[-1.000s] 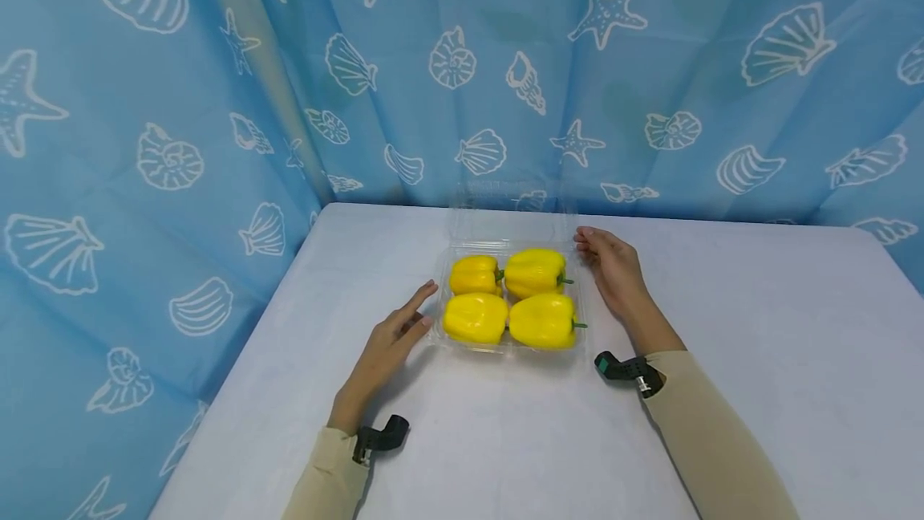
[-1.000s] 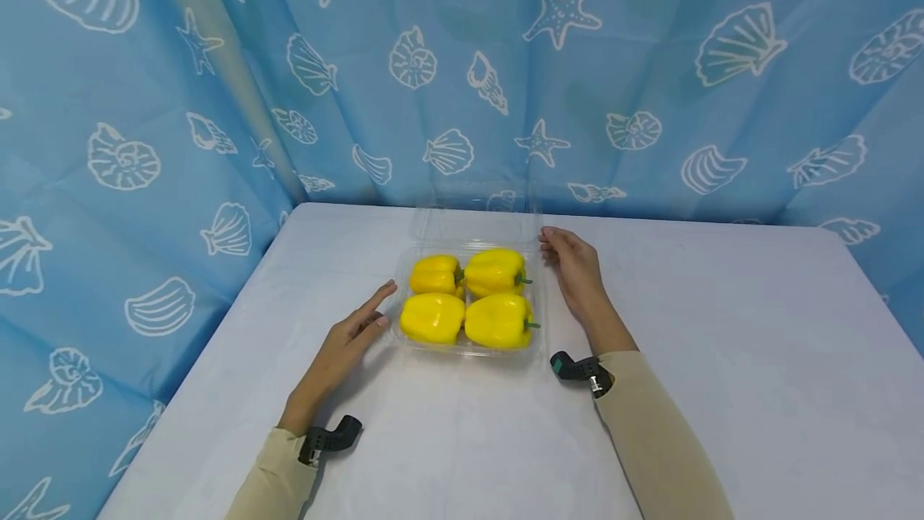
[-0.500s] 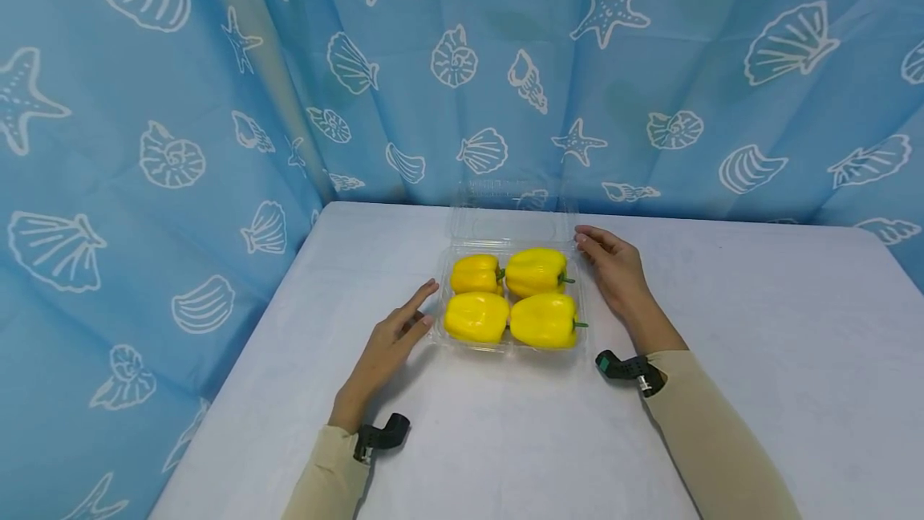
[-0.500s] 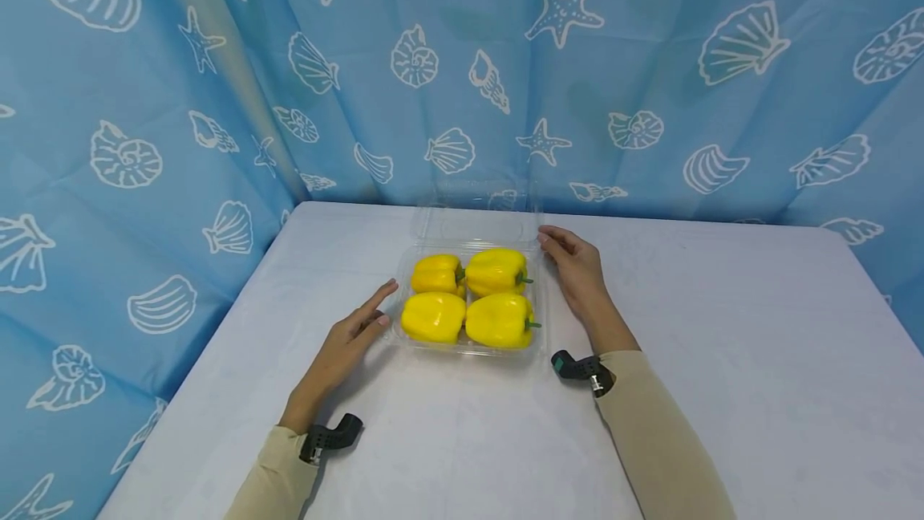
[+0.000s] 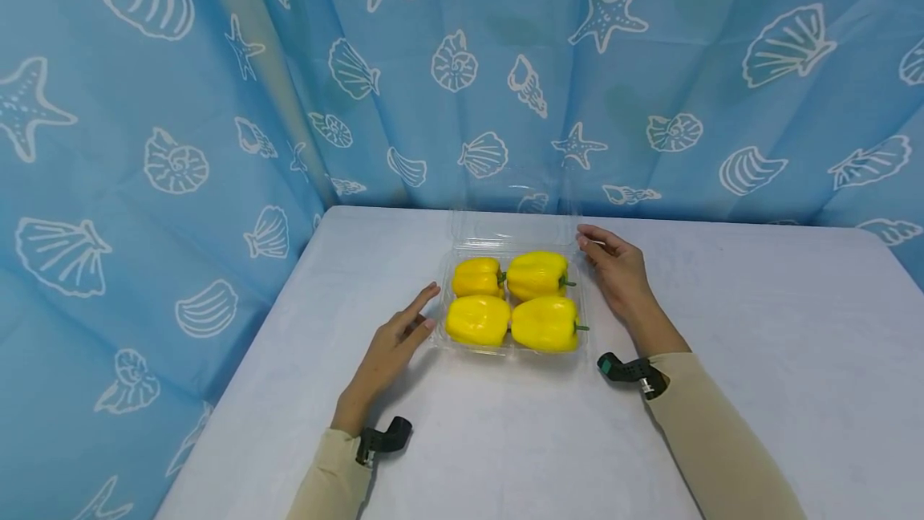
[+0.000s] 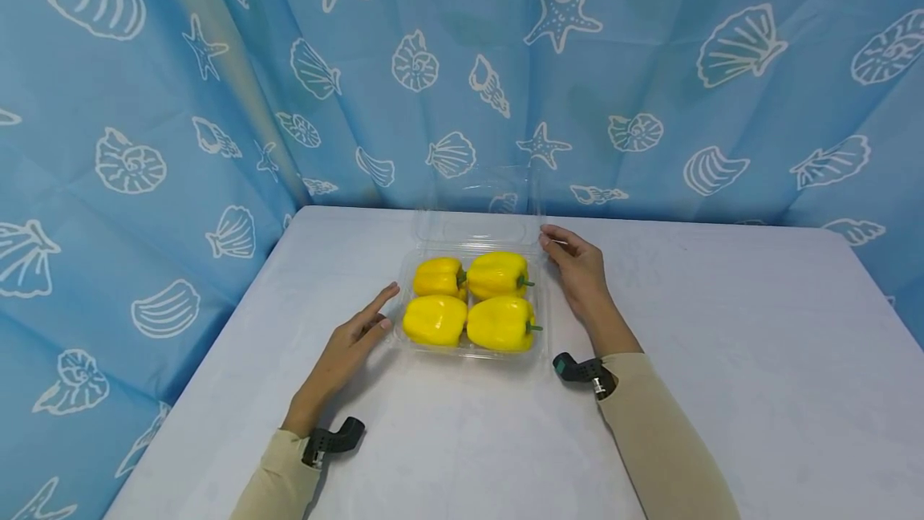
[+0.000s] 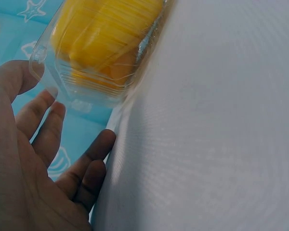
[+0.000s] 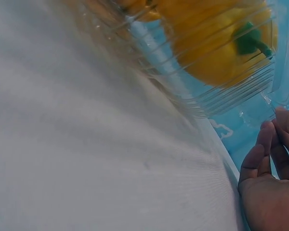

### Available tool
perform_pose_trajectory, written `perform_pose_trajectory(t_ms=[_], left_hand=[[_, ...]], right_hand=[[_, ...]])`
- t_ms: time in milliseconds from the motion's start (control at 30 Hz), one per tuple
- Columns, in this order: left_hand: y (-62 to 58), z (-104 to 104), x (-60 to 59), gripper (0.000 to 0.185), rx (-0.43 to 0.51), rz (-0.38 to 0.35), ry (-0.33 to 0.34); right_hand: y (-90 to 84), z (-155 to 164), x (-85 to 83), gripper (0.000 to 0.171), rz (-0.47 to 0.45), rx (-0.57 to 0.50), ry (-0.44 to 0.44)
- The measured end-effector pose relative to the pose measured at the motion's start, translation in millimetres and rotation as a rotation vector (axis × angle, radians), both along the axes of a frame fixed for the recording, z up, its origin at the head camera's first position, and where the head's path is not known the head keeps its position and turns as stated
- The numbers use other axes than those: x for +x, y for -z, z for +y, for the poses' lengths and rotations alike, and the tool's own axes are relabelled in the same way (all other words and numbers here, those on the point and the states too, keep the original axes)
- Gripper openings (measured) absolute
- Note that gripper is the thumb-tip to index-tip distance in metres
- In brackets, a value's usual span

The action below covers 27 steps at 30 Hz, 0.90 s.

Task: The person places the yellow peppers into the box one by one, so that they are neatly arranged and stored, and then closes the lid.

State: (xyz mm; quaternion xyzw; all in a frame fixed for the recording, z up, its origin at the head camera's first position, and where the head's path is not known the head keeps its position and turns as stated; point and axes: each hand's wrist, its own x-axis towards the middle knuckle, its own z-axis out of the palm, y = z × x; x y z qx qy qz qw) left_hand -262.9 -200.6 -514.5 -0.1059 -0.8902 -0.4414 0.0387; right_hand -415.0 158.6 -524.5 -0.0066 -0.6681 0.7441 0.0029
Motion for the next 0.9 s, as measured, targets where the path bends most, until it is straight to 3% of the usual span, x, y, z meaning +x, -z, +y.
perform_pose_trajectory(t_ms=[300, 633, 900], left_hand=[[1.7, -0.5, -0.5, 0.051, 0.001, 0.003, 0.006], [3.3, -0.4, -0.9, 0.051, -0.014, 0.013, -0.006], [3.6, -1.5, -1.3, 0.051, -0.013, 0.006, 0.002]], right_hand=[[-1.3, 1.9, 1.3, 0.048, -0.001, -0.009, 0.014], [-1.1, 4.5, 3.4, 0.050, -0.010, -0.189, -0.009], [1.6, 8.1, 4.0, 0.050, 0.010, -0.215, -0.014]])
